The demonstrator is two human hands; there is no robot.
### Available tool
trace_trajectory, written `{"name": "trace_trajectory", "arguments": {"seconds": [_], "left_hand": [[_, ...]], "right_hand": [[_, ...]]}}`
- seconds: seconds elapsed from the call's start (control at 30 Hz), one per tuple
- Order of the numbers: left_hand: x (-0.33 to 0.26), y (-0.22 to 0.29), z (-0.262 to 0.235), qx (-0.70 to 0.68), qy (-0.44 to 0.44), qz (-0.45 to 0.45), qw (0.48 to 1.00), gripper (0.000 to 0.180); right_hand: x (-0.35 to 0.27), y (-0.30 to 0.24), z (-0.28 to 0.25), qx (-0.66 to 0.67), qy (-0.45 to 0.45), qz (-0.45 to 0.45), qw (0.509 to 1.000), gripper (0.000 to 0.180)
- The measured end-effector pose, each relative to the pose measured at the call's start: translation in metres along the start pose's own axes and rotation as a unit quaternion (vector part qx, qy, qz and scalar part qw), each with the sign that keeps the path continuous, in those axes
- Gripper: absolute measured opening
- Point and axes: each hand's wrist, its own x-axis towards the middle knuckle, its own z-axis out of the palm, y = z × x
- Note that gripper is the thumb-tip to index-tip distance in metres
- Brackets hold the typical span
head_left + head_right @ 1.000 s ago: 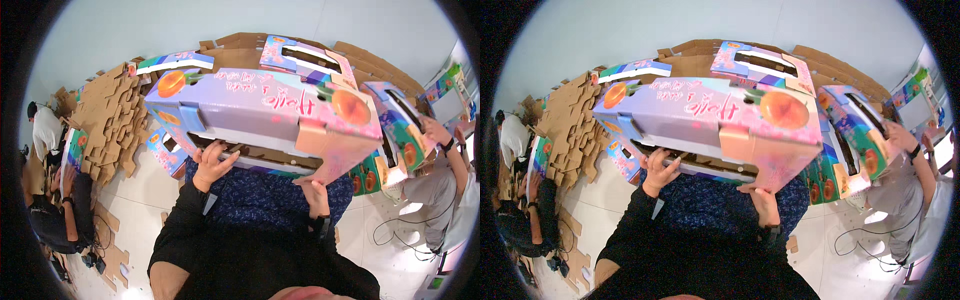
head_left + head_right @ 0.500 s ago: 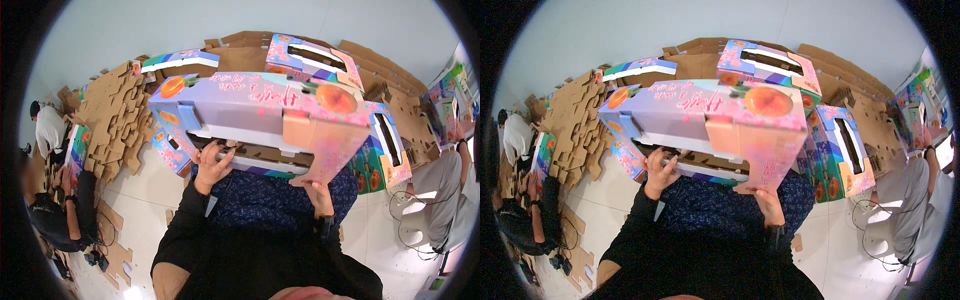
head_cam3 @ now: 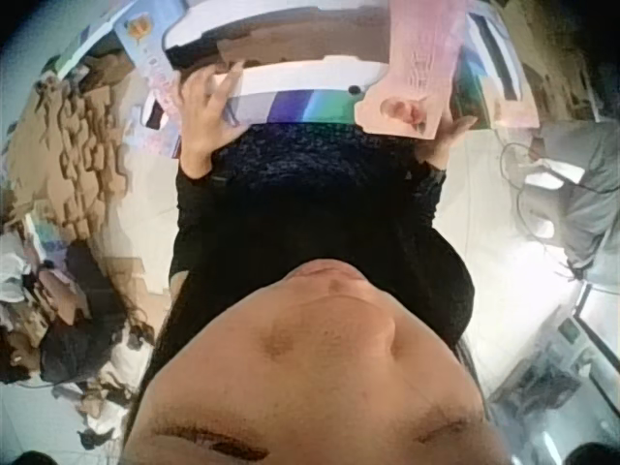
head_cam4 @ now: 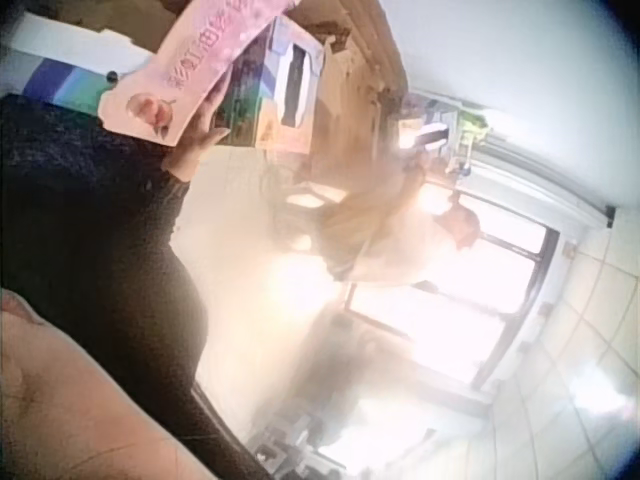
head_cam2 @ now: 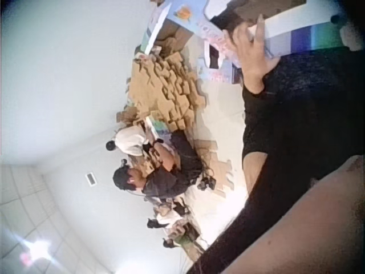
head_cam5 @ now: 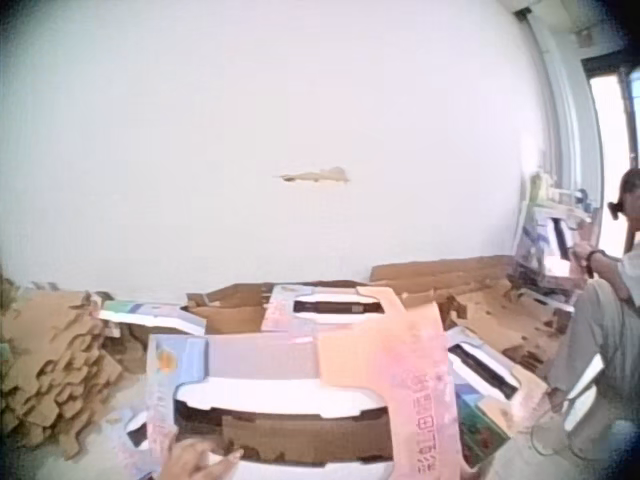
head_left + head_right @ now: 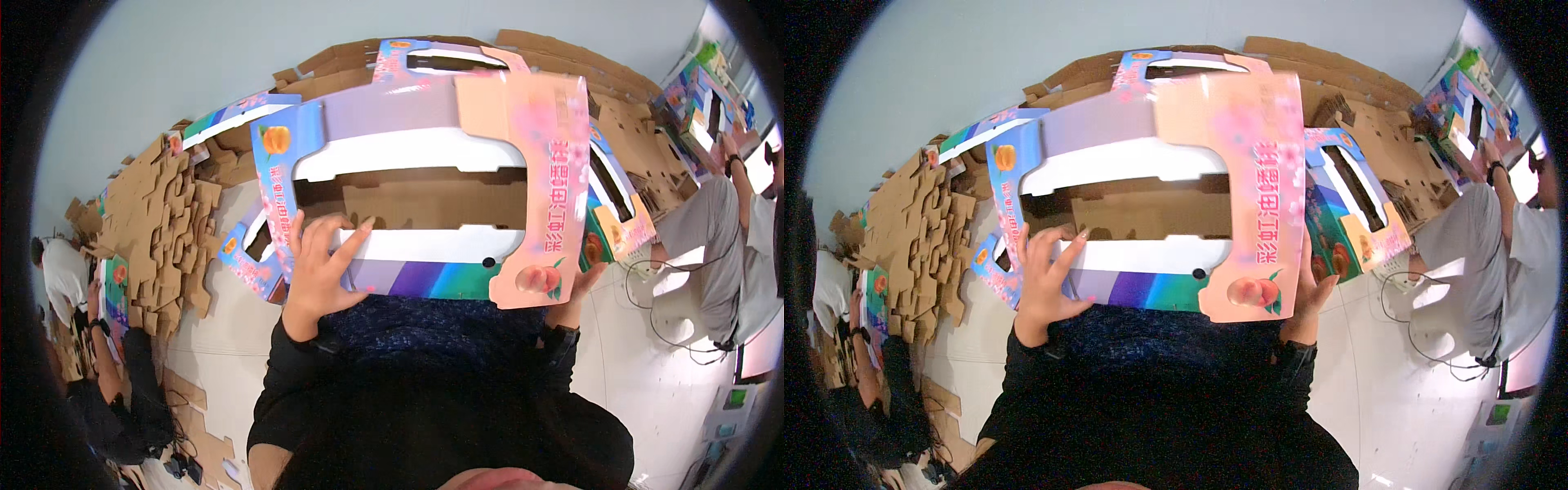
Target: Assemble and fold printed cardboard gift boxes in a factory setting.
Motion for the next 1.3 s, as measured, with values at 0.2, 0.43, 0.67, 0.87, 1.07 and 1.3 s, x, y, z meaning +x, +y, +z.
{"name": "trace_trajectory", "arguments": {"seconds": [0.2, 0.43, 0.67, 0.87, 1.07, 1.3], "left_hand": [[0.005, 0.007, 0.027, -0.053, -0.13, 0.043, 0.989, 0.091], [-0.007, 0.028, 0.048, -0.036, 0.095, 0.066, 0.993, 0.091], [0.003, 0.022, 0.055, -0.046, 0.187, 0.007, 0.981, 0.065], [-0.002, 0.014, 0.05, -0.037, 0.119, -0.024, 0.992, 0.06], [-0.004, -0.001, 0.045, 0.005, 0.091, -0.053, 0.994, 0.056], [-0.011, -0.007, 0.04, 0.05, 0.075, -0.107, 0.99, 0.058]], "right_hand": [[-0.021, -0.015, -0.008, -0.069, 0.01, 0.166, 0.984, 0.073], [-0.049, -0.004, -0.135, -0.041, 0.14, -0.013, 0.989, 0.05], [-0.009, -0.119, -0.067, 0.054, 0.305, -0.158, 0.938, 0.054], [0.019, -0.136, -0.141, 0.043, 0.311, -0.099, 0.944, 0.056], [0.033, -0.131, -0.148, 0.1, 0.247, 0.021, 0.964, 0.054], [0.072, -0.121, -0.185, -0.009, 0.273, 0.048, 0.961, 0.054]]}}
